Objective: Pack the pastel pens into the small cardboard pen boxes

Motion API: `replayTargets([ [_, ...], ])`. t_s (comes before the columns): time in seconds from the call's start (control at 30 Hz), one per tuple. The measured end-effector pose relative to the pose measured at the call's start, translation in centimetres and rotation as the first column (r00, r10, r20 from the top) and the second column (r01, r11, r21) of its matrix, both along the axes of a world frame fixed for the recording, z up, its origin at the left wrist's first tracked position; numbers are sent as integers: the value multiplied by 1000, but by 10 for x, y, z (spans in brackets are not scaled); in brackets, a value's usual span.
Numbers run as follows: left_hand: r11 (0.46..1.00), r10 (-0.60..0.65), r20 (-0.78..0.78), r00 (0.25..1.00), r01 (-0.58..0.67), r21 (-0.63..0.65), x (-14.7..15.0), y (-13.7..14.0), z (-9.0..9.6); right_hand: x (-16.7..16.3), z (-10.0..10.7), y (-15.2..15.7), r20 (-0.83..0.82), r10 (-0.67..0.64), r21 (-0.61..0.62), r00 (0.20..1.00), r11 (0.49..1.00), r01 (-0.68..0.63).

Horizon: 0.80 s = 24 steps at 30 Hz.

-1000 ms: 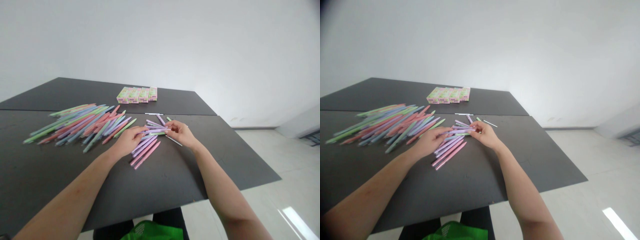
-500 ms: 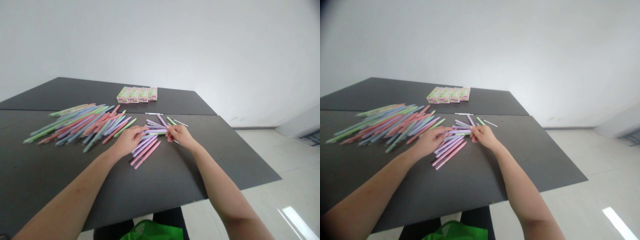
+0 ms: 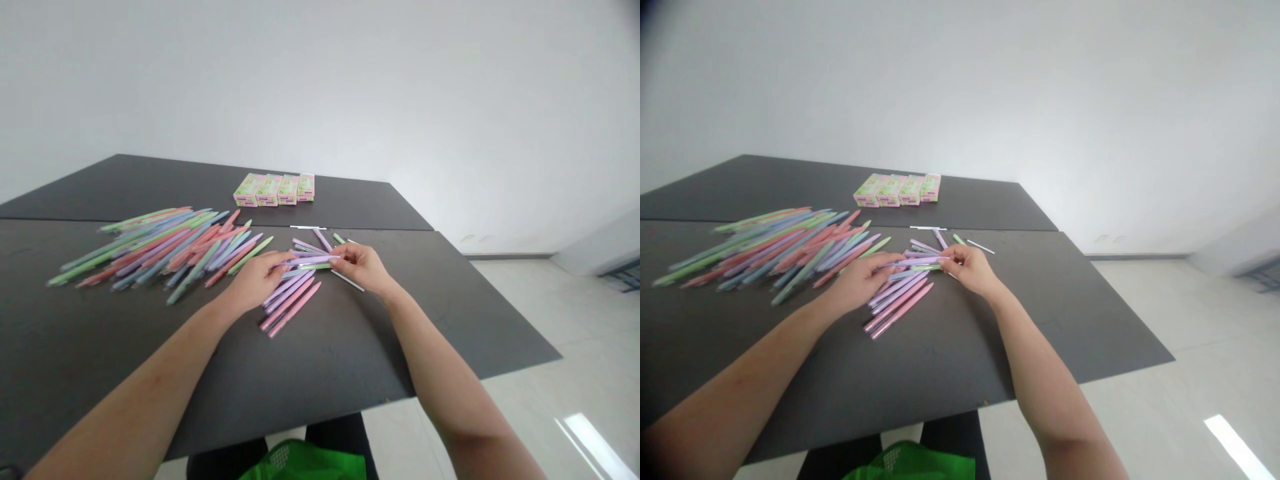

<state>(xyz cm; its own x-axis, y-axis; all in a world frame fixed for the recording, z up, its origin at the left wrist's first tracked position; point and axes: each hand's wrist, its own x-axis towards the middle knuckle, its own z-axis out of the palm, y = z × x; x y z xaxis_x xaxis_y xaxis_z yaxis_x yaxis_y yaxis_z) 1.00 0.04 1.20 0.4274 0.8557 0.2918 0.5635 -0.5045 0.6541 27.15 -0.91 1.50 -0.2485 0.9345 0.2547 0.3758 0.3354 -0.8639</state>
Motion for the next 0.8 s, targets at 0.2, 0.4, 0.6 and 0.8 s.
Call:
replayTargets([
  [0.2, 1000, -6, 0, 1000, 6, 1, 0, 0, 0, -4, 1, -1, 39, 4, -114, 999, 993, 1],
  [0.4, 1000, -21, 2, 1000, 21, 19, 0, 0, 0, -8, 0, -3, 21, -28, -192, 999, 981, 31],
  [0.6, 997, 70, -8, 997, -70, 21, -2, 2, 1, -5, 6, -1, -42, -117, -176, 992, 979, 108],
  [0.8, 964, 266, -68, 962, -263, 44, -7, 6, 0, 5, 1, 6, -1, -270, -150, 963, 952, 266],
])
